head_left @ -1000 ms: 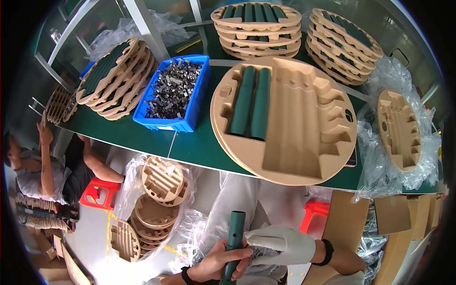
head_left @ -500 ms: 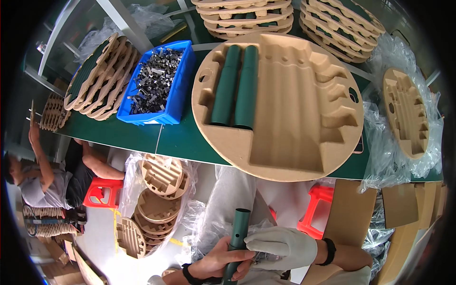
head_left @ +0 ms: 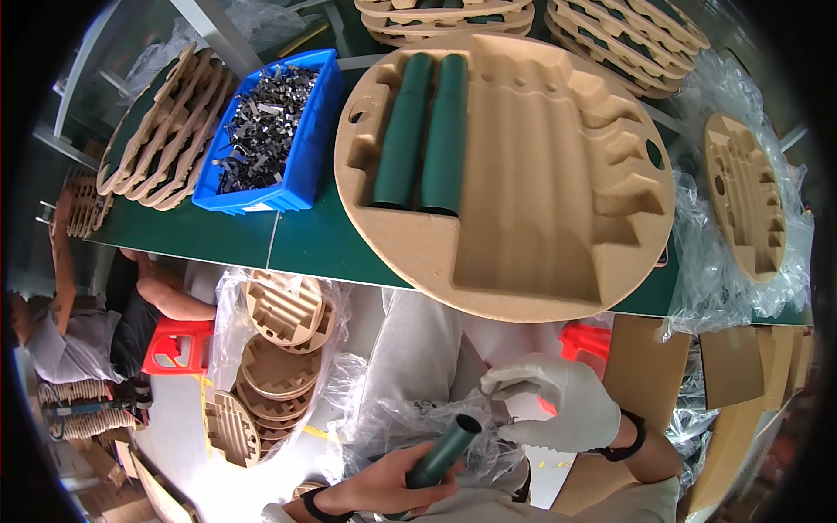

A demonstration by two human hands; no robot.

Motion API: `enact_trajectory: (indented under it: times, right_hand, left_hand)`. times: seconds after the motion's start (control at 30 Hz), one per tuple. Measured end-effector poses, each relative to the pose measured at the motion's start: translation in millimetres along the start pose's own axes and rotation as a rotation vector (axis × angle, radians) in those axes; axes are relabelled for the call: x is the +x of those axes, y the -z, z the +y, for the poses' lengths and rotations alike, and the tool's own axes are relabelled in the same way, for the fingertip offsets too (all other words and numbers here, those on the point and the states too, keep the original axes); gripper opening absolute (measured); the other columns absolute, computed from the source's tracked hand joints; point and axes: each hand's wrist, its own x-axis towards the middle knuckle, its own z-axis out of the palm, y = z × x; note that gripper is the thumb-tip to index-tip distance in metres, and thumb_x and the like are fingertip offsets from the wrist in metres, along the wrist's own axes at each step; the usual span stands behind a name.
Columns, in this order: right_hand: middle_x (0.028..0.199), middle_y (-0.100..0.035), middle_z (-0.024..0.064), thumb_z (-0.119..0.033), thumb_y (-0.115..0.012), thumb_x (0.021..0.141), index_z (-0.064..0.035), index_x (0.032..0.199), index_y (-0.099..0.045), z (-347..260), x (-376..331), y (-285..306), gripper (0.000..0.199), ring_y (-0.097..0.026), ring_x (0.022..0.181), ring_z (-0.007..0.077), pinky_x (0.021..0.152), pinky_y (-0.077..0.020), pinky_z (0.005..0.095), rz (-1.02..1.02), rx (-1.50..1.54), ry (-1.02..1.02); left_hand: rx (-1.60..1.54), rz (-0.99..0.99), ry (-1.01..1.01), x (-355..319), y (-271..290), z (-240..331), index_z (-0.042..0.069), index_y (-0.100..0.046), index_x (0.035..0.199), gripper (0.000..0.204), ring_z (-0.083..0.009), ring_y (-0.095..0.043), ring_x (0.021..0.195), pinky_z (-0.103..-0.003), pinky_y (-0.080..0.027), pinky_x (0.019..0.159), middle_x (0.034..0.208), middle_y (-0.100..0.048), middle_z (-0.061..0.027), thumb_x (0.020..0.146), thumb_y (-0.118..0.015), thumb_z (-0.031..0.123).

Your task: Packing green metal tubes into shaped cardboard molds at a manufacturing workbench.

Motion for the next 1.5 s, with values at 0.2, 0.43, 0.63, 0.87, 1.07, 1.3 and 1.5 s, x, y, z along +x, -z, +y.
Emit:
enact_trajectory:
  times: [0.2, 0.43, 0.63, 0.87, 1.07, 1.3, 1.5]
  right_hand:
    - [0.113, -0.065, 0.0106, -0.003, -0.08, 0.074, -0.0003, 0.125, -0.057, -5.6, 1.9, 4.6, 0.056, -0.066, 0.103, 0.0197, 0.093, -0.0523, 0.0313, -0.355, -0.187, -0.153]
    - [0.11, -0.064, 0.0091, -0.015, -0.079, 0.076, -0.0042, 0.124, -0.059, 1.3, -3.9, -0.6, 0.053, -0.067, 0.098, 0.0192, 0.085, -0.0542, 0.0298, -0.432, -0.255, -0.083]
    - [0.103, -0.066, 0.0072, -0.013, -0.078, 0.077, -0.0086, 0.118, -0.063, 1.7, -8.0, -3.8, 0.044, -0.068, 0.09, 0.019, 0.079, -0.0549, 0.0295, -0.392, -0.246, -0.075]
    - [0.1, -0.068, 0.0073, -0.014, -0.077, 0.077, -0.0108, 0.114, -0.065, 0.4, -9.9, -1.2, 0.039, -0.068, 0.088, 0.0204, 0.076, -0.0548, 0.0304, -0.443, -0.207, -0.152]
    - [0.099, -0.069, 0.0079, -0.013, -0.075, 0.078, -0.01, 0.113, -0.068, 2.5, -10.2, -2.6, 0.036, -0.069, 0.088, 0.0205, 0.077, -0.0546, 0.0299, -0.473, -0.195, -0.218]
    - [0.097, -0.071, 0.0079, -0.01, -0.075, 0.074, -0.0073, 0.107, -0.071, -1.3, -4.6, -0.2, 0.034, -0.069, 0.085, 0.0193, 0.074, -0.0542, 0.0289, -0.55, -0.148, -0.379]
    - [0.098, -0.072, 0.0029, -0.024, -0.083, 0.074, -0.0108, 0.108, -0.072, -4.0, 4.6, -0.6, 0.038, -0.067, 0.084, 0.011, 0.073, -0.0532, 0.0251, -0.739, -0.218, -0.579]
  left_hand:
    - [0.172, -0.12, 0.152, 0.0, 1.7, 2.2, 0.005, -0.051, 0.121, 0.033, -0.007, -0.059, 0.063, -0.023, -0.046, 0.057, 0.086, -0.062, -0.0012, 0.093, -0.066, 0.015]
    - [0.469, -0.155, 0.1, 0.8, 8.3, -13.5, 0.005, -0.058, 0.115, 0.03, -0.0091, -0.064, 0.072, -0.025, -0.05, 0.066, 0.084, -0.067, -0.0038, 0.091, -0.069, 0.019]
    - [0.461, -0.151, 0.107, 1.3, 4.6, -9.0, 0.004, -0.06, 0.11, 0.024, -0.0112, -0.064, 0.073, -0.027, -0.05, 0.068, 0.082, -0.066, -0.0057, 0.09, -0.067, 0.017]
    - [0.531, -0.038, 0.101, -4.3, -10.5, -1.9, 0.004, -0.059, 0.103, 0.022, -0.0189, -0.063, 0.069, -0.032, -0.048, 0.065, 0.077, -0.063, -0.0098, 0.086, -0.068, 0.015]
    - [0.555, -0.052, 0.14, -5.7, -10.1, -1.1, 0.004, -0.057, 0.098, 0.021, -0.0222, -0.062, 0.069, -0.033, -0.047, 0.065, 0.076, -0.061, -0.0112, 0.084, -0.068, 0.014]
    - [0.651, -0.082, 0.055, -5.5, -12.6, -11.5, 0.002, -0.055, 0.1, 0.023, -0.0306, -0.062, 0.07, -0.036, -0.048, 0.066, 0.076, -0.061, -0.0153, 0.084, -0.067, 0.014]
    - [0.665, -0.149, 0.054, -3.5, -13.5, -8.9, 0.002, -0.055, 0.104, 0.023, -0.0261, -0.062, 0.062, -0.033, -0.048, 0.061, 0.073, -0.061, -0.0123, 0.086, -0.066, 0.011]
